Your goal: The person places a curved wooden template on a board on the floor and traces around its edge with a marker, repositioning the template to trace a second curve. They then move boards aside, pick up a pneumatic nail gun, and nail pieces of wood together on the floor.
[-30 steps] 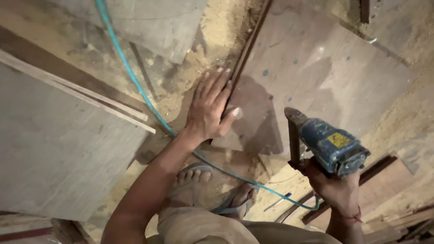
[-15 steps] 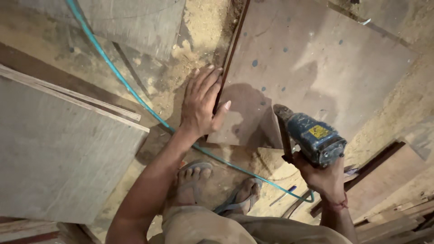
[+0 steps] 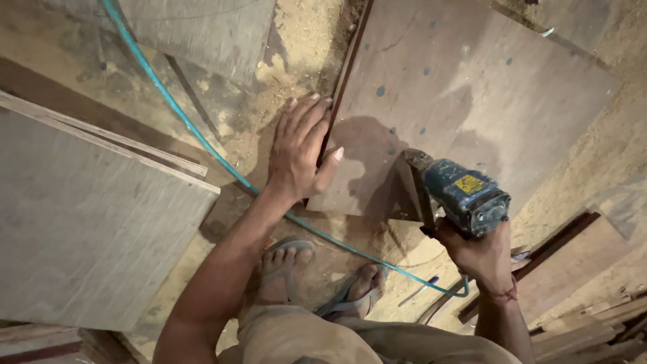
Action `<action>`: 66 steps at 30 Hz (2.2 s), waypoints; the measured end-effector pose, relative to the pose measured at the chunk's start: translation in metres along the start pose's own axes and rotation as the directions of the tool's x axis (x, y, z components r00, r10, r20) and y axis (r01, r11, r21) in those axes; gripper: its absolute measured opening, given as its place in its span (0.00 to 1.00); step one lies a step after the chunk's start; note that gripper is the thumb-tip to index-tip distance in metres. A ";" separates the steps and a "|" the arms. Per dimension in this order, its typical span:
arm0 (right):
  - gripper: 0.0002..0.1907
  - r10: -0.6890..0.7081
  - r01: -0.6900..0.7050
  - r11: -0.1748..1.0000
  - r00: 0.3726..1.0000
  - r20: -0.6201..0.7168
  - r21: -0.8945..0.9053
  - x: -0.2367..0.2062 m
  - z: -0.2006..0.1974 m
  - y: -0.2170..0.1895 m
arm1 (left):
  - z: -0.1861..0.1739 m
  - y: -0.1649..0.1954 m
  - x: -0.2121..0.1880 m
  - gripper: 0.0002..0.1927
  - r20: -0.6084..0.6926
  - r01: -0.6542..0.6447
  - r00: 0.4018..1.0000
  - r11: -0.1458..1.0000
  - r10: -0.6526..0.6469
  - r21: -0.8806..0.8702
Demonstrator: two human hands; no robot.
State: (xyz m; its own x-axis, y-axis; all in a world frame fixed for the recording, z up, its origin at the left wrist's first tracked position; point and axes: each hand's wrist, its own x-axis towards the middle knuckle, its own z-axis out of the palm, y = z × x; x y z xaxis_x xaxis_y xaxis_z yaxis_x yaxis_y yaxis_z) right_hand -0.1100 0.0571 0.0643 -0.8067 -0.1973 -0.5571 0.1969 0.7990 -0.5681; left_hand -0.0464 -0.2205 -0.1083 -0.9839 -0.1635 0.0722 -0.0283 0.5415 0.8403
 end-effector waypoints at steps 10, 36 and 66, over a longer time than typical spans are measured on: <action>0.15 -0.030 0.030 0.999 0.999 0.010 -0.040 -0.016 -0.003 0.000 | -0.003 -0.002 0.000 0.28 0.013 -0.022 1.000 0.999 0.022 0.028; 0.10 -0.072 0.111 0.947 0.988 0.138 -0.302 -0.049 0.012 0.022 | 0.001 -0.005 -0.004 0.27 0.013 -0.001 1.000 1.000 0.001 0.005; 0.10 -0.103 0.101 0.956 0.995 0.005 -0.275 -0.091 0.008 0.088 | 0.010 0.003 -0.007 0.29 0.008 -0.016 1.000 0.999 0.016 0.031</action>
State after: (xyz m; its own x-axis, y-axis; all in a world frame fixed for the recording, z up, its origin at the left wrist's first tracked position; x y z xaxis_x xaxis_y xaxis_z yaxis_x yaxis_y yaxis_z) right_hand -0.0149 0.1410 0.0608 -0.8200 -0.2815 -0.4984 -0.0459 0.9002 -0.4330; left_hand -0.0412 -0.2095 -0.1114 -0.9856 -0.1480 0.0812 -0.0178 0.5695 0.8218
